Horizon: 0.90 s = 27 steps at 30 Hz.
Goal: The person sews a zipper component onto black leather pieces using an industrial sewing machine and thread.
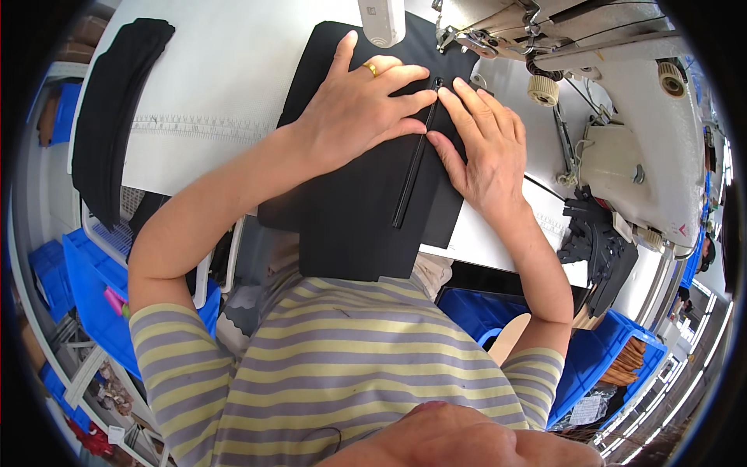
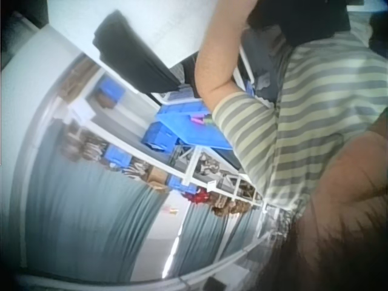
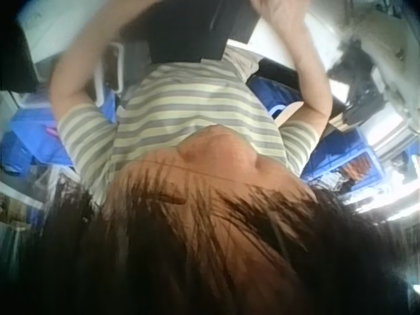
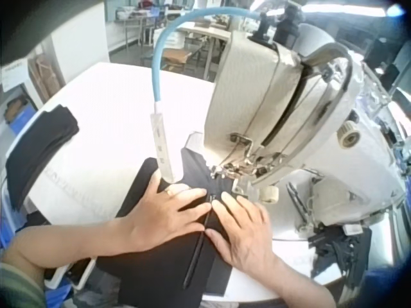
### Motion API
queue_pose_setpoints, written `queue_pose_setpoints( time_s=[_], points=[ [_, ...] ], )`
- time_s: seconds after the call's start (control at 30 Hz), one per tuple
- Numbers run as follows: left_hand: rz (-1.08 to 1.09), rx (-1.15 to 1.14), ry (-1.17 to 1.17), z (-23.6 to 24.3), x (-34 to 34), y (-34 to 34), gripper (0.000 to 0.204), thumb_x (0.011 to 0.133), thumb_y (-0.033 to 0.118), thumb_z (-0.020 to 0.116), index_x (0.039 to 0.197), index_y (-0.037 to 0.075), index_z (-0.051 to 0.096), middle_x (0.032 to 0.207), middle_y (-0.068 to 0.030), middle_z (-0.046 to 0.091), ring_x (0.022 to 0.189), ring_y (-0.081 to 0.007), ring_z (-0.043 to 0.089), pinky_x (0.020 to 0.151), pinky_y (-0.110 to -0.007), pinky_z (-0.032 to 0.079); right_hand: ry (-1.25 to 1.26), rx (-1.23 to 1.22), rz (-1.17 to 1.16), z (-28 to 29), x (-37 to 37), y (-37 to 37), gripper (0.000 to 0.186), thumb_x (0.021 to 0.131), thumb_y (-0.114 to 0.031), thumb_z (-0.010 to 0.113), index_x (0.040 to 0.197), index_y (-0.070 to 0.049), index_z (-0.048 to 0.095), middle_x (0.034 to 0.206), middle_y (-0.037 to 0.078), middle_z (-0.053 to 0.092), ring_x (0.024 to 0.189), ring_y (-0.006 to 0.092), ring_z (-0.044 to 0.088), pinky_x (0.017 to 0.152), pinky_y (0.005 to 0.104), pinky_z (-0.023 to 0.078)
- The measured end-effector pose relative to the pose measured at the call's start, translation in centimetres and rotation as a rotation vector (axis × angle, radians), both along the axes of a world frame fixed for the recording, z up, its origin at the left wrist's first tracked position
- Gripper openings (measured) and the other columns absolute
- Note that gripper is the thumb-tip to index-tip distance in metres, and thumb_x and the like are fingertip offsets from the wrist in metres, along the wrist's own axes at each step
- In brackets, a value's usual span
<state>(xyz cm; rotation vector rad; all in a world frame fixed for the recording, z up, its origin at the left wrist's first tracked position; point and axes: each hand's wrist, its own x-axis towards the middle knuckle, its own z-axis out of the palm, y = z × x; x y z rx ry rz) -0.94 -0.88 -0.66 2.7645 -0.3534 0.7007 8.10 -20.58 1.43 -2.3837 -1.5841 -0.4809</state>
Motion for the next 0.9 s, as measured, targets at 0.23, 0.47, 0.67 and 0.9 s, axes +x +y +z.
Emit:
queue_pose_setpoints(
  time_s=[0.23,0.47,0.67,0.9],
  points=[
    [0.003,0.020,0.025,0.1,2.0,1.1,0.034,0.088,0.040,0.060,0.115,0.020,0.065,0.120,-0.0002,0.062,0.109,-0.0208,0.060,0.101,-0.058,0.027,-0.058,-0.007,-0.018,-0.2,1.7,0.7,0.048,0.081,-0.037,0.070,0.122,-0.013,0.061,0.125,0.006,0.060,0.111,0.0239,0.055,0.093,0.0385,0.040],
    [-0.040,-0.042,-0.011,0.4,2.7,1.3,0.036,0.081,0.029,0.071,0.113,0.014,0.067,0.122,-0.0069,0.062,0.103,-0.0262,0.063,0.079,-0.037,0.053,-0.020,-0.008,-0.040,-0.4,2.3,1.1,0.047,0.083,-0.039,0.069,0.122,-0.014,0.061,0.126,0.006,0.060,0.106,0.0242,0.060,0.088,0.0377,0.043],
    [-0.024,-0.058,-0.017,0.3,2.8,1.1,0.036,0.080,0.028,0.071,0.113,0.013,0.067,0.122,-0.0063,0.062,0.104,-0.0256,0.062,0.079,-0.036,0.053,0.196,0.114,-0.053,-0.2,3.8,1.2,0.036,0.089,-0.028,0.064,0.119,-0.008,0.062,0.119,0.011,0.062,0.102,0.0297,0.059,0.083,0.0381,0.046],
    [-0.037,-0.103,0.041,0.9,2.7,1.1,0.037,0.080,0.029,0.071,0.114,0.014,0.068,0.123,-0.0049,0.062,0.104,-0.0242,0.062,0.078,-0.037,0.053,0.728,-0.025,-0.242,-0.8,7.5,4.6,0.025,0.093,-0.022,0.060,0.095,0.003,0.062,0.076,0.014,0.064,0.071,0.0236,0.062,0.071,0.0349,0.046]
  ],
)
